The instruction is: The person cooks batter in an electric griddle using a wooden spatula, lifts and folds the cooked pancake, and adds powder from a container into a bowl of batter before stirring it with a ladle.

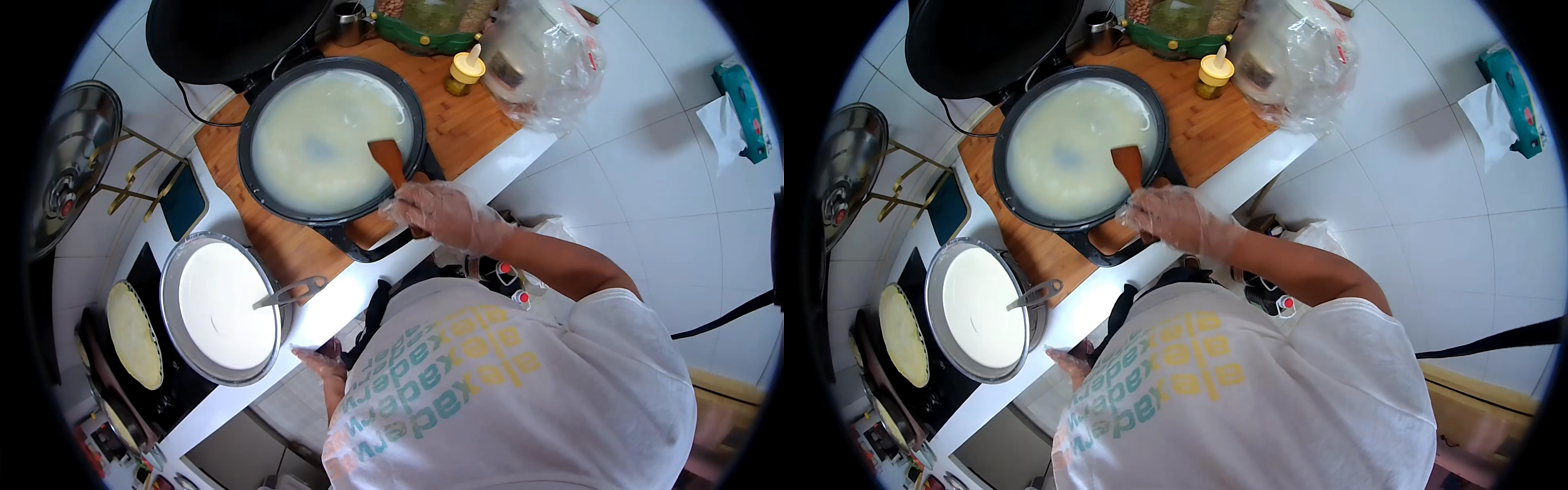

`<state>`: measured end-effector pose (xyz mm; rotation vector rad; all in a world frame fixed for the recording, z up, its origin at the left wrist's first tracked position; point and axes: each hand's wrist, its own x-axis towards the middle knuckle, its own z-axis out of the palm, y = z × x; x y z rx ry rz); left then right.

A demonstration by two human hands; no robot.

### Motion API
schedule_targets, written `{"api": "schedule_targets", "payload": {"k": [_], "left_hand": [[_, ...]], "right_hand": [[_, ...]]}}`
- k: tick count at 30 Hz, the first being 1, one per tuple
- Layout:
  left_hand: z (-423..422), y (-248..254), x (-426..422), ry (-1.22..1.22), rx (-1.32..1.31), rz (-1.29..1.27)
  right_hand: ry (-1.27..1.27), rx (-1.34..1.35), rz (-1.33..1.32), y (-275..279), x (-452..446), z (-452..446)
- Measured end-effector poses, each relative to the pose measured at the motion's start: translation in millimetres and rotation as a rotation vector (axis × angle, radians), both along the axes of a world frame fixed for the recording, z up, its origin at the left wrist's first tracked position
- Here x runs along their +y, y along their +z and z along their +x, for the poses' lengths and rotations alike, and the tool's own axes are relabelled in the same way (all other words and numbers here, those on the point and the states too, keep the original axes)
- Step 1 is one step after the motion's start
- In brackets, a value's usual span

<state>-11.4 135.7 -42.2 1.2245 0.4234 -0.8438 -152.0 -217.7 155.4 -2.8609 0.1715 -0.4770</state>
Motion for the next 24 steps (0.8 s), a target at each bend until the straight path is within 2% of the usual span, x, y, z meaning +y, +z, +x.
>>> {"api": "schedule_targets", "payload": {"k": [1, 2, 4, 5, 9, 12, 14, 16, 18, 21, 24], "left_hand": [[-1, 2, 1, -0.097, -0.042, -0.054], [-4, 42, -14, -0.105, 0.026, -0.055], [-1, 31, -1, -0.076, 0.134, 0.236], [0, 32, 5, -0.061, 0.189, 0.384], [-11, 59, 7, -0.163, 0.047, 0.436], [-20, 73, 1, -0.136, 0.048, 0.435], [-27, 83, -2, -0.126, -0.017, 0.333], [-34, 102, -7, -0.172, -0.111, 0.255], [-35, 132, -18, -0.275, -0.240, 0.192], [-28, 180, -42, -0.377, -0.375, 0.132], [-26, 222, -79, -0.349, -0.580, 0.102]], "right_hand": [[-0.002, -0.027, -0.045, 0, -10, 3], [-0.003, -0.055, -0.092, 0, -20, 5], [-0.095, -0.032, 0.040, -18, -39, 1], [-0.087, -0.042, -0.001, -19, -45, -3], [0.057, -0.019, -0.051, -17, -51, -21], [0.001, 0.113, 0.378, -18, -41, -32], [-0.178, 0.235, 0.885, 4, -40, -29], [-0.171, 0.160, 0.839, 9, -43, -30], [0.013, -0.121, 0.227, 4, -52, -33], [-0.194, -0.567, 0.565, 0, -67, -19], [-0.386, -0.852, 1.682, 13, -89, -8]]}}
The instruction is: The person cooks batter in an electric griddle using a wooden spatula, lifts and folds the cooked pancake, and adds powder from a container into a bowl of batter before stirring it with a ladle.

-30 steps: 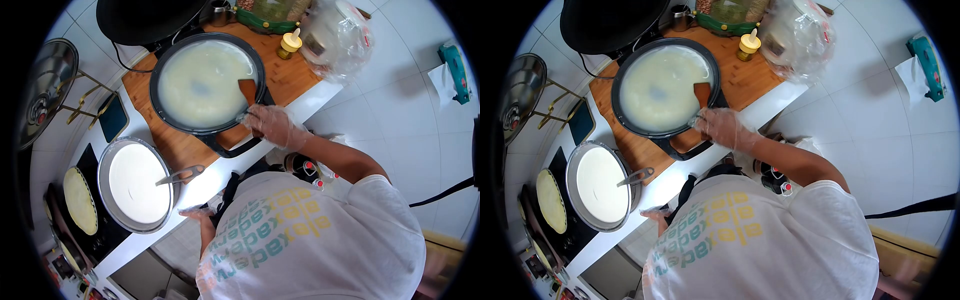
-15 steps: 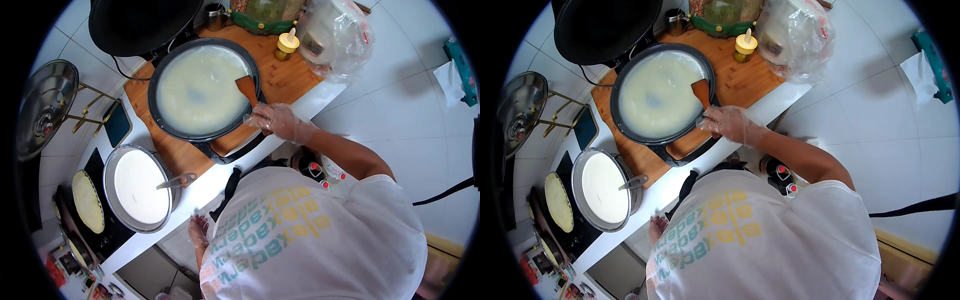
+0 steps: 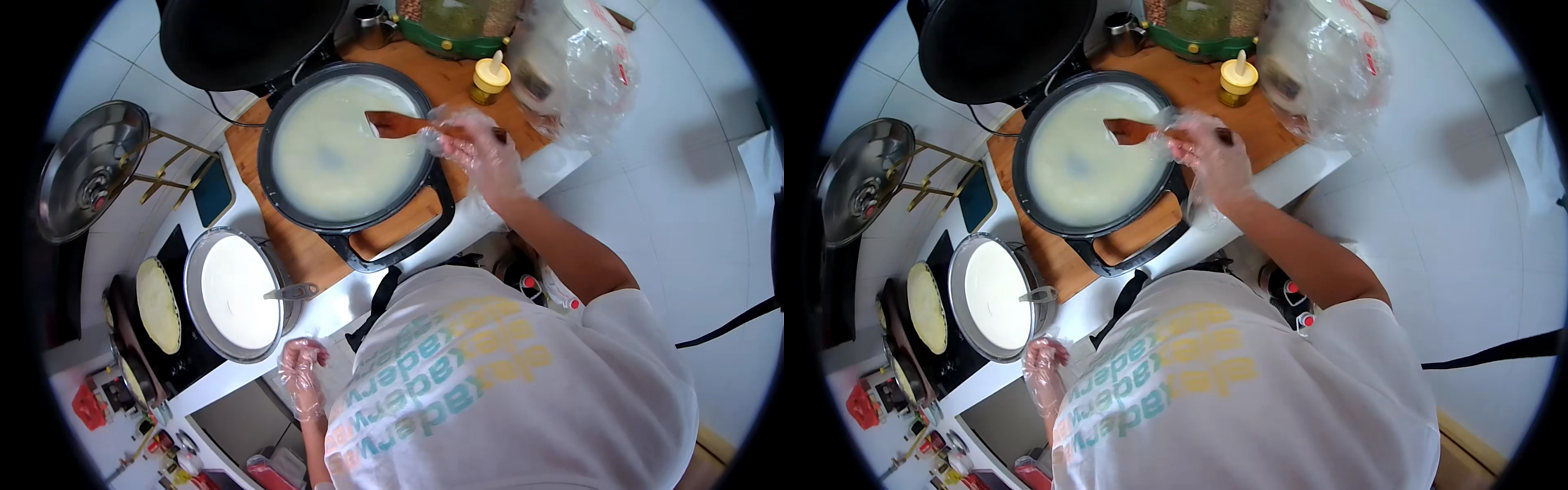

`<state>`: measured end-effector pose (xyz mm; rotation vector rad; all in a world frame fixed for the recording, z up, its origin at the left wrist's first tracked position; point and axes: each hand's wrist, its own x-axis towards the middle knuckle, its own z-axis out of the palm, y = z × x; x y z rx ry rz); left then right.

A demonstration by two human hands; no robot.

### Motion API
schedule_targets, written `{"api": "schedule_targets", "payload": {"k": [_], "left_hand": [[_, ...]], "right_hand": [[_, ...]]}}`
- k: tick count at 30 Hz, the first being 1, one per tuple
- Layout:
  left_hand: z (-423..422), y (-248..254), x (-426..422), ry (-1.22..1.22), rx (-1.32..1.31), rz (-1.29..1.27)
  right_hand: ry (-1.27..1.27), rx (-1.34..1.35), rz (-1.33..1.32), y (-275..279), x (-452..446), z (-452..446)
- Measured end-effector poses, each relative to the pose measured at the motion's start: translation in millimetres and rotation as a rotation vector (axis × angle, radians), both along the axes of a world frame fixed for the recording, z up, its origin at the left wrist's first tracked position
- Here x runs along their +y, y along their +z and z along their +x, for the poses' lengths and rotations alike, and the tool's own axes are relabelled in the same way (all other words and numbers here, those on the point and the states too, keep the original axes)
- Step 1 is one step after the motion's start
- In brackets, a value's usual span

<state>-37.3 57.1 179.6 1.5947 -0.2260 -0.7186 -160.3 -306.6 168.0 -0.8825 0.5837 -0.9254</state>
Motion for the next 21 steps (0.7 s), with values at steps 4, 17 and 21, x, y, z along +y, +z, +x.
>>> {"api": "schedule_targets", "payload": {"k": [4, 17, 21], "left_hand": [[-1, 24, -30, -0.016, -0.065, -0.055], [-8, 1, -23, -0.034, 0.026, -0.133], [-11, -4, -19, -0.014, 0.040, -0.083]], "right_hand": [[0.010, -0.168, 0.692, 20, -21, 9], [0.443, -0.184, 0.419, -43, -27, 87], [0.492, -0.016, 0.557, -61, -28, 87]]}}
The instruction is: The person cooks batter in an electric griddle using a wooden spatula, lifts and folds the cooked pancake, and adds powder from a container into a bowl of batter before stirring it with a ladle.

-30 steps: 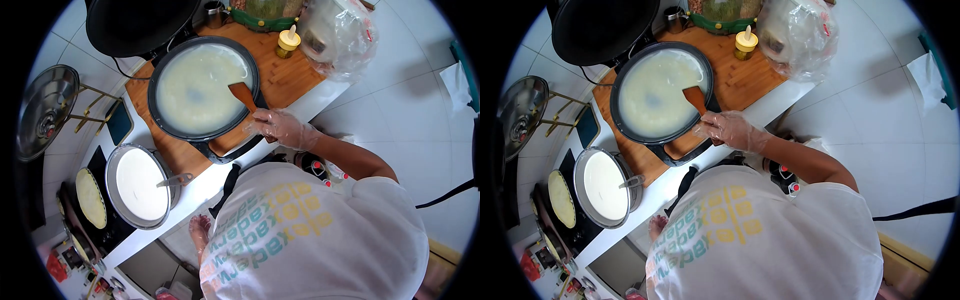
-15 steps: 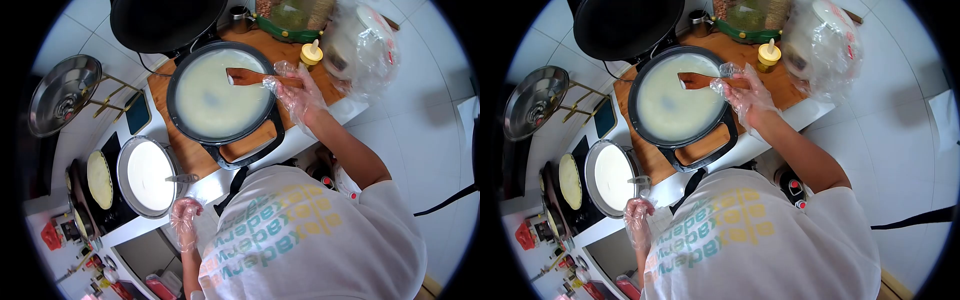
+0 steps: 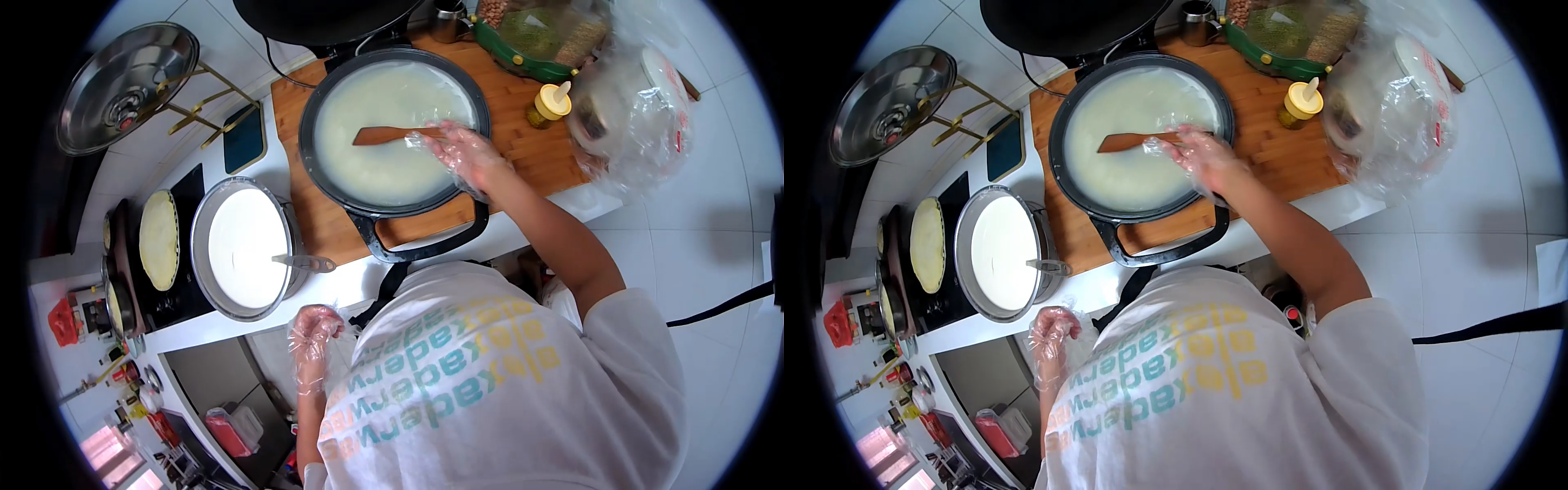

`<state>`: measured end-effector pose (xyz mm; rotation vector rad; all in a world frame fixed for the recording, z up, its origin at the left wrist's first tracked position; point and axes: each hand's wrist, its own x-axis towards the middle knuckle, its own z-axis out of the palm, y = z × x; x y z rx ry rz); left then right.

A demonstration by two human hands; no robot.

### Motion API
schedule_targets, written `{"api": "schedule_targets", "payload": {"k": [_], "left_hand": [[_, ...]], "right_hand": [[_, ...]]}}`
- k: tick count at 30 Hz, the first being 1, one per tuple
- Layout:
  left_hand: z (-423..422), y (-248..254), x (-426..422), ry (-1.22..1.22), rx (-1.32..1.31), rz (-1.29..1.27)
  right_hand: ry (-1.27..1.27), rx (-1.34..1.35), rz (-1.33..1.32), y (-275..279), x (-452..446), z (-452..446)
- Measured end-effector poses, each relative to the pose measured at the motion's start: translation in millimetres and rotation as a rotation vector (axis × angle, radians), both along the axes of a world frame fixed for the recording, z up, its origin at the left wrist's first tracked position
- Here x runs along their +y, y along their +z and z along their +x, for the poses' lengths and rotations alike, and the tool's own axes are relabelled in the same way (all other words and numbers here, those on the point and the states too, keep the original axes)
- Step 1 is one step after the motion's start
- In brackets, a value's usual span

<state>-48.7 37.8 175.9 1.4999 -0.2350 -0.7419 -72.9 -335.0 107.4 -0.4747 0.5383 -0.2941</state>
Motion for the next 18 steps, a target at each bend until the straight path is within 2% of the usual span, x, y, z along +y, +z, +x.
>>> {"api": "schedule_targets", "payload": {"k": [5, 8, 10, 12, 13, 15, 17, 18], "left_hand": [[-4, -8, 0, 0.004, 0.002, -0.020], [-2, -8, -2, -0.004, -0.005, -0.003], [0, -6, -3, -0.004, 0.014, 0.004], [2, -4, -4, 0.001, 0.028, 0.010], [3, -4, -4, 0.005, 0.033, 0.012], [3, -7, -7, 0.016, 0.030, 0.005], [2, -11, -8, 0.030, 0.014, -0.008], [2, -11, -10, 0.024, 0.015, -0.014]], "right_hand": [[0.036, 0.302, -0.093, 9, -18, -29], [0.099, 0.224, -0.663, 0, -38, -53], [0.098, 0.233, -0.698, 1, -49, -61], [0.055, 0.305, -0.385, 24, -56, -63], [0.070, 0.253, -0.333, 31, -57, -65], [-0.001, 0.255, -0.438, 7, -56, -58], [-0.075, 0.282, -0.354, 11, -41, -40], [-0.113, 0.307, -0.215, 33, -20, -25]]}}
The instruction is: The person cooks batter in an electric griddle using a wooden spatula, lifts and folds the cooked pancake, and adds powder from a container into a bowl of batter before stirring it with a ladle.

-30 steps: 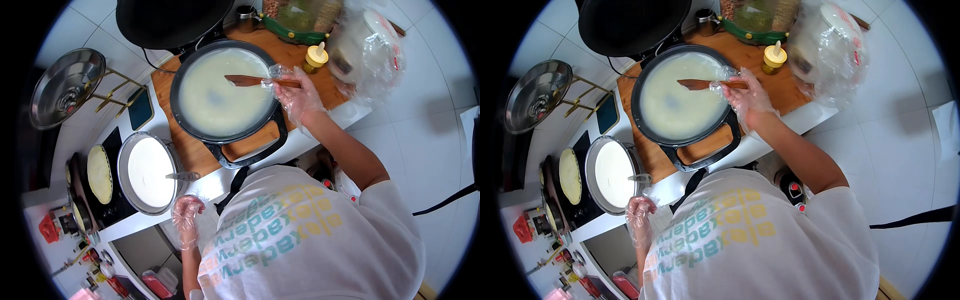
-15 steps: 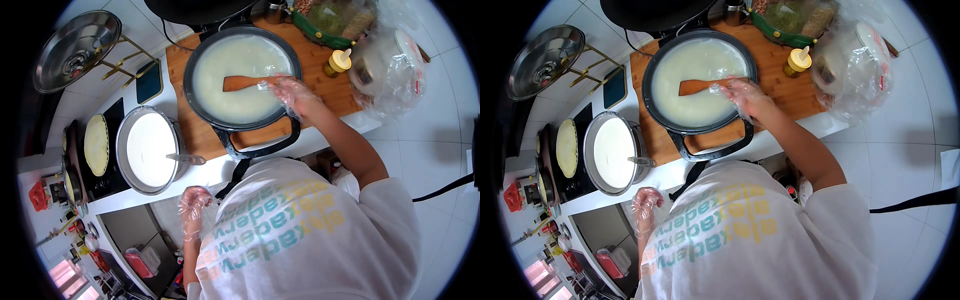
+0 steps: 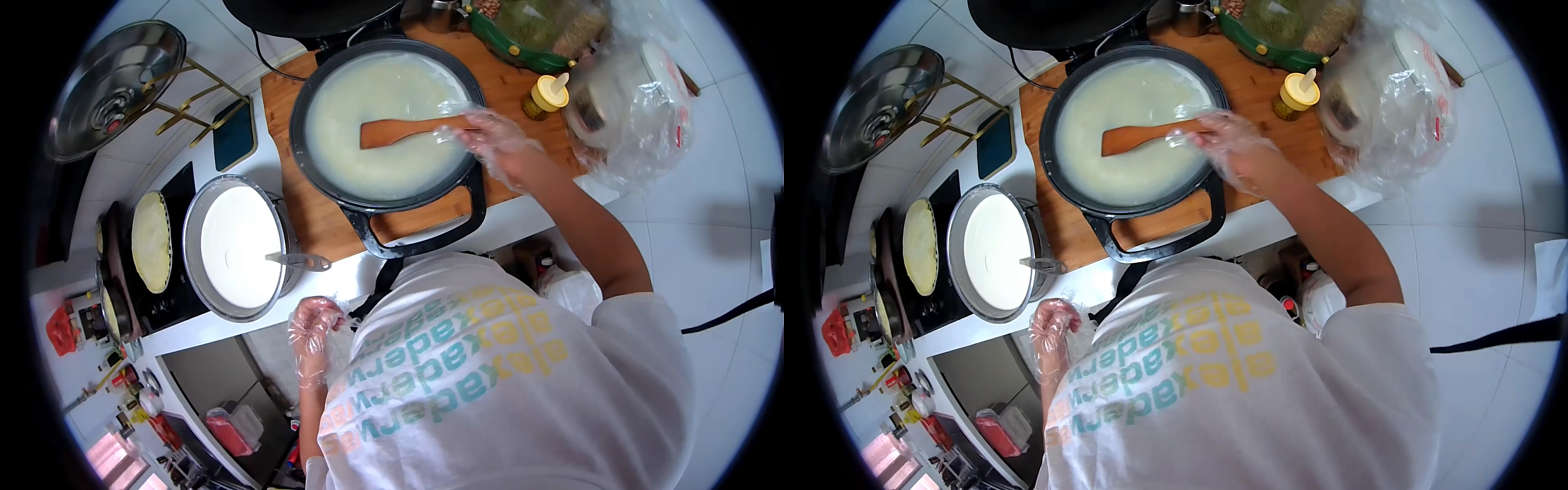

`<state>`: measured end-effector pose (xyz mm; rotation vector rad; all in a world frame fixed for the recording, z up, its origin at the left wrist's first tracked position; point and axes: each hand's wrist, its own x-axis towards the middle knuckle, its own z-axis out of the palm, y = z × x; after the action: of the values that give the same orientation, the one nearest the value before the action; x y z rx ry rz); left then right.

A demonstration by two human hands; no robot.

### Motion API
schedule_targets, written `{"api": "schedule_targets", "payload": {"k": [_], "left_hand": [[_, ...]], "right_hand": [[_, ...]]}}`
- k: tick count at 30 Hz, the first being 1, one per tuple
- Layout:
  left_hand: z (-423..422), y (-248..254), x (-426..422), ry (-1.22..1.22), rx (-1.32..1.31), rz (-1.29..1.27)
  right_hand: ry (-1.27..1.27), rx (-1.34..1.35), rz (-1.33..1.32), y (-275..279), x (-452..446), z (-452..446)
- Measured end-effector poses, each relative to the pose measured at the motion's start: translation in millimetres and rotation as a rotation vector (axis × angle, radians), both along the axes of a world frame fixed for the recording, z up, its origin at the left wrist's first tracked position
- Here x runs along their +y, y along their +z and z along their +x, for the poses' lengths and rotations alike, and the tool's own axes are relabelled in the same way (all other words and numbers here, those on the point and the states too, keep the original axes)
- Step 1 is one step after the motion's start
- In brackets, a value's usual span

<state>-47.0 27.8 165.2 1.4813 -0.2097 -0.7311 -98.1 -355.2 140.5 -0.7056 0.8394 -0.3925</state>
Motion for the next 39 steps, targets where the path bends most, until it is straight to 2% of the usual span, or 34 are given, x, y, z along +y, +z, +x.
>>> {"api": "schedule_targets", "payload": {"k": [1, 4, 7, 10, 13, 16, 22, 25, 28, 31, 34, 37, 39], "left_hand": [[0, 2, -2, -0.006, -0.001, -0.004], [0, 5, 3, -0.011, -0.015, 0.022], [-1, 2, 10, 0.022, -0.011, 0.034], [-3, 1, 10, 0.057, 0.017, 0.035], [-4, 2, 6, 0.059, 0.033, 0.010], [-4, 2, 6, 0.052, 0.028, 0.004], [-6, 3, 7, 0.063, 0.036, 0.008], [-7, 4, 8, 0.067, 0.038, 0.022], [-8, 7, 8, 0.077, 0.045, 0.046], [-6, 7, 6, 0.073, 0.039, 0.039], [-3, 7, 2, 0.057, 0.016, 0.019], [0, 16, -3, 0.039, -0.012, 0.031], [1, 19, -2, 0.033, -0.029, 0.037]], "right_hand": [[-0.059, 0.011, 0.133, 12, 11, 8], [0.215, 0.112, -0.105, -2, 6, 22], [0.525, 0.371, -0.540, -9, -12, 24], [0.712, 0.350, -1.110, -3, -19, 24], [0.863, 0.511, -1.749, 24, -5, 19], [0.902, 0.525, -2.096, 30, 5, 10], [0.833, 0.529, -2.153, 25, 3, 4], [0.853, 0.652, -2.169, 24, -14, -8], [0.944, 0.786, -1.992, 46, -22, -26], [0.884, 0.890, -2.004, 57, -26, -35], [0.679, 0.670, -2.020, 42, -31, -24], [0.702, 0.725, -1.995, 26, -29, 7], [0.850, 0.845, -1.901, 28, -27, 16]]}}
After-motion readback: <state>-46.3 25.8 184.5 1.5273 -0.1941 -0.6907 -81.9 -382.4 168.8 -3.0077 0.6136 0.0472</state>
